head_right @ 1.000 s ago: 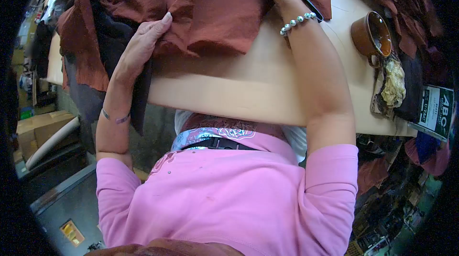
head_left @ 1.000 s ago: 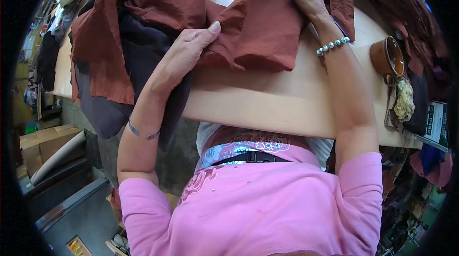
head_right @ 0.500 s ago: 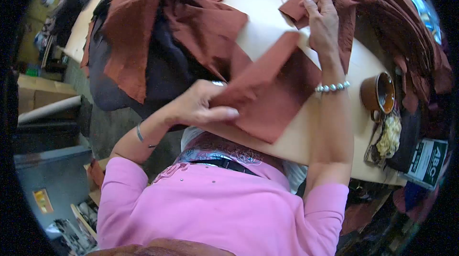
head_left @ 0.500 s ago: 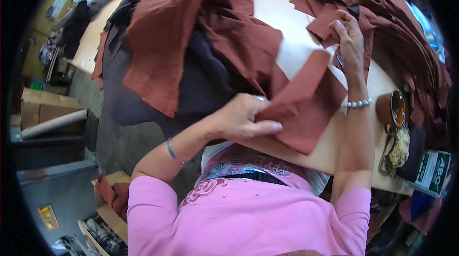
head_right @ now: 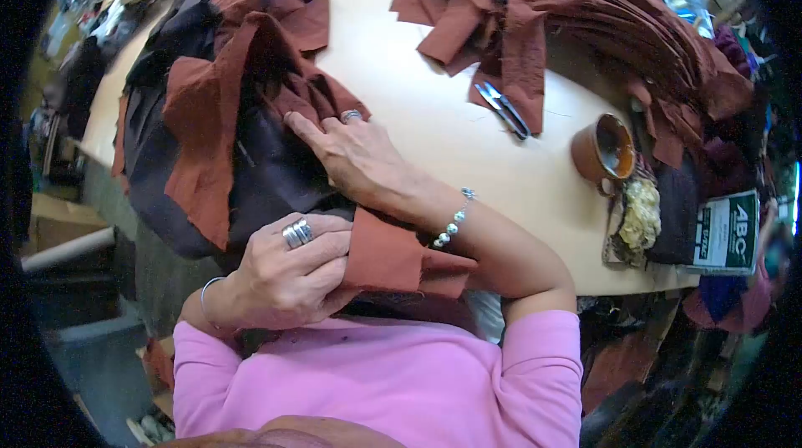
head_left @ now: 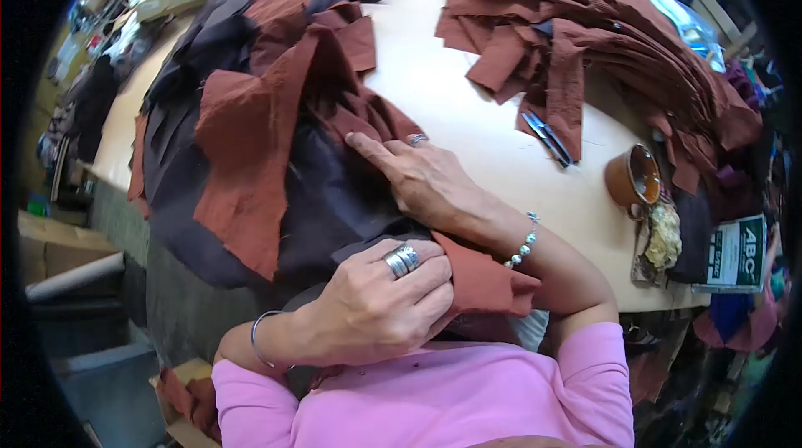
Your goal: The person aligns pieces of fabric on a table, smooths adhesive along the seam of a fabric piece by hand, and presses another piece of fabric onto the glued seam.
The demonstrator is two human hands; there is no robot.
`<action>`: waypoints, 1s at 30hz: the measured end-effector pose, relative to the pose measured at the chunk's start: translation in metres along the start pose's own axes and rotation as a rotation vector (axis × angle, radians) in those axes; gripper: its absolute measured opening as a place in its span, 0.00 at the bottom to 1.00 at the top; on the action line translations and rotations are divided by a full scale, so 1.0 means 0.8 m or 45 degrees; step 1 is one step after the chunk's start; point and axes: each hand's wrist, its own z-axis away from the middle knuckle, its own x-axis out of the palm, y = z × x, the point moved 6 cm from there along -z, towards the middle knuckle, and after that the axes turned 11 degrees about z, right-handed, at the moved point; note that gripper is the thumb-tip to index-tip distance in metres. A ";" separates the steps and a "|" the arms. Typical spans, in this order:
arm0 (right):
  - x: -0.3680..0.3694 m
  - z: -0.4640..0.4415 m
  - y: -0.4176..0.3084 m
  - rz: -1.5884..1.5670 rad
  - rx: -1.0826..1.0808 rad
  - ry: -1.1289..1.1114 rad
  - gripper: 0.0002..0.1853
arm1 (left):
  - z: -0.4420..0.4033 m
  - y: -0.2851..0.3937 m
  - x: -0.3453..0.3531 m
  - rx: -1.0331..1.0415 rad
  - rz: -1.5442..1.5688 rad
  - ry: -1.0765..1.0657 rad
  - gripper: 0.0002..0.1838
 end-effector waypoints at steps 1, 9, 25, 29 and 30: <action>-0.004 0.001 0.002 -0.048 0.026 -0.009 0.32 | -0.003 0.002 0.001 0.012 -0.031 -0.039 0.12; 0.025 0.010 -0.051 0.057 -0.136 0.029 0.44 | -0.002 0.018 0.010 0.043 0.181 -0.360 0.09; -0.056 -0.028 0.020 -0.244 -0.161 -0.360 0.45 | -0.012 0.008 -0.032 0.165 2.355 0.285 0.07; -0.076 -0.021 0.042 -0.135 -0.309 0.011 0.38 | 0.007 -0.008 -0.062 0.429 1.565 0.133 0.12; -0.083 -0.021 0.053 -0.009 -0.276 0.144 0.36 | 0.021 -0.019 -0.066 0.228 1.045 0.247 0.08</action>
